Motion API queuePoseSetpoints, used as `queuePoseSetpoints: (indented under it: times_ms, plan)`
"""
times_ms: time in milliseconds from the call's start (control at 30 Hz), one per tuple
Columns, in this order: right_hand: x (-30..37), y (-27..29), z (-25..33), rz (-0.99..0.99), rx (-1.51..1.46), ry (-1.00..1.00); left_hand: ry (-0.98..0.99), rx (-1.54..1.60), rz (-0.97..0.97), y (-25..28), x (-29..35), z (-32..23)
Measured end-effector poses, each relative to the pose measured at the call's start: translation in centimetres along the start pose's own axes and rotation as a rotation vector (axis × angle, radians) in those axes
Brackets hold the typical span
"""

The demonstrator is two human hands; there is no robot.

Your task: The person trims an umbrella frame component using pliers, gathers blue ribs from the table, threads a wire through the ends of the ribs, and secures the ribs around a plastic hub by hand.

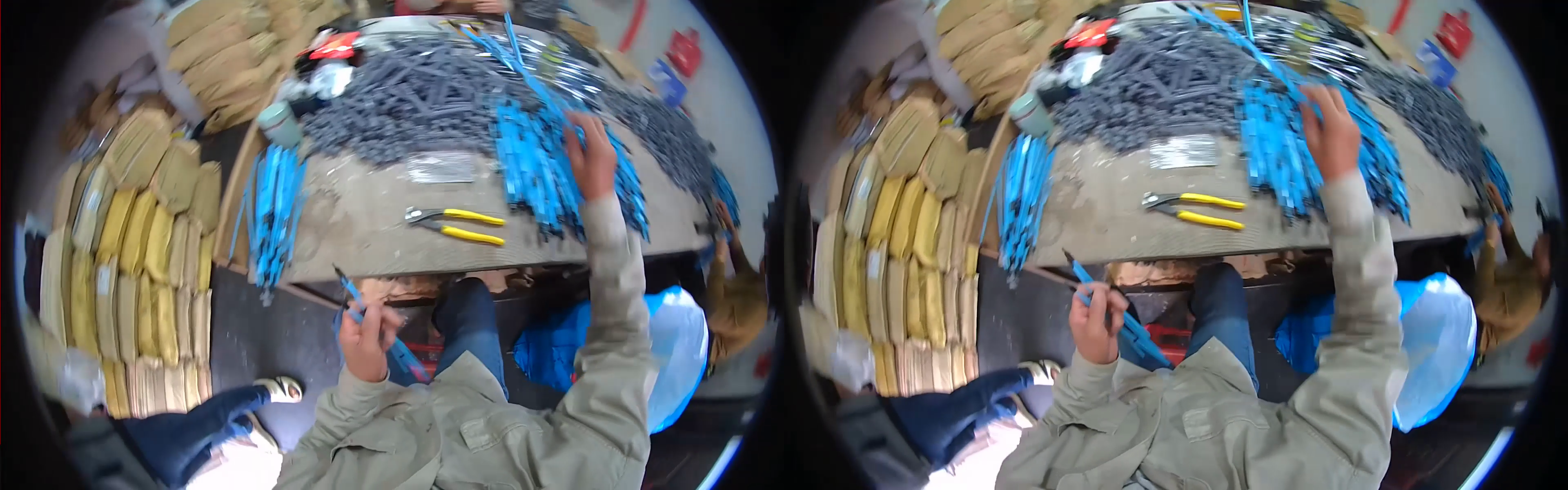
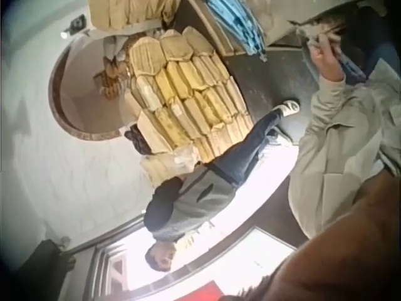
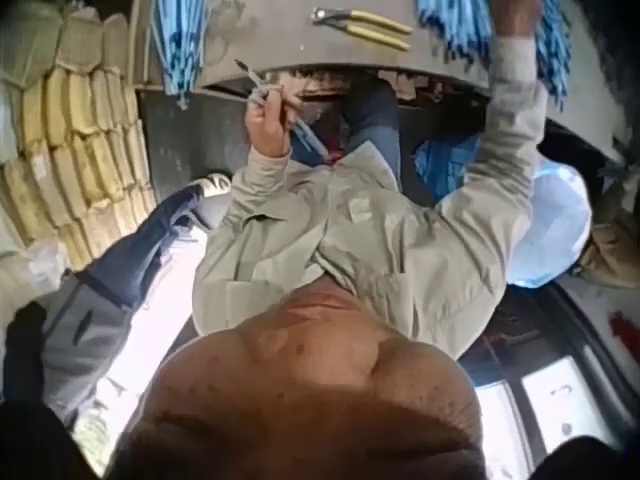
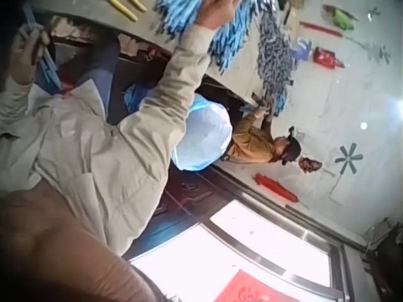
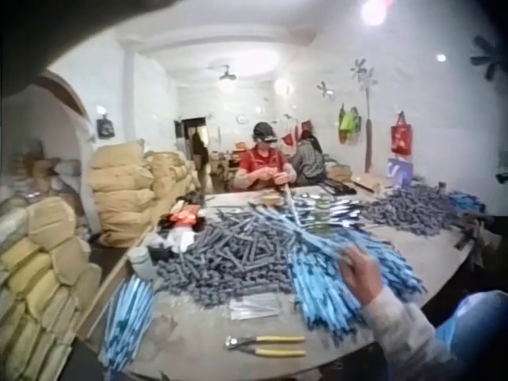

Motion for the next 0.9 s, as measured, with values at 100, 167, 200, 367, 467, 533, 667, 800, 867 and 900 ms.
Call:
queuePoseSetpoints:
  times_ms: [100, 167, 200, 367, 467, 533, 667, 800, 867, 900]
  plan:
    - [7.2, -0.7, 6.9, 0.162, -0.100, -0.055, -0.046, 0.070, -0.010, 0.2, -2.3, -2.3]
    - [11.9, -1.7, 10.7, 0.184, -0.183, -0.007, -0.066, 0.186, -0.081, 0.2, -3.9, -3.4]
    - [13.6, -2.2, 12.4, 0.159, -0.207, 0.049, -0.098, 0.246, -0.118, 0.1, -4.8, -3.7]
    - [20.0, -3.9, 16.4, 0.290, -0.331, -0.046, -0.154, 0.358, -0.227, 1.0, -5.8, -4.3]
    - [21.3, -3.5, 17.1, 0.276, -0.290, 0.059, -0.220, 0.214, -0.278, 2.9, -5.3, -3.4]
    - [21.9, -3.2, 17.6, 0.391, -0.372, 0.071, -0.216, 0.182, -0.296, 3.2, -4.6, -3.6]
    - [21.1, -2.0, 17.0, 0.647, -0.633, -0.035, -0.328, 0.043, -0.356, 3.7, -4.4, -4.3]
    - [18.5, -0.7, 17.2, 0.714, -0.763, -0.223, -0.411, 0.035, -0.277, 1.4, -3.3, -5.3]
    - [18.2, -1.5, 17.4, 0.763, -0.835, -0.319, -0.390, 0.000, -0.204, 0.8, -2.3, -5.7]
    - [18.5, -2.4, 17.7, 0.884, -0.818, -0.240, -0.344, -0.024, -0.120, 0.2, -2.0, -5.6]
Point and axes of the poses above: each hand's wrist, its own x-axis away from the middle knuckle, its own y-axis out of the back of the hand, z = x × y, the point moved 4 cm from there along -x, towards the middle knuckle, and after that the axes turned 13 degrees about -y, right-handed, at the moved point
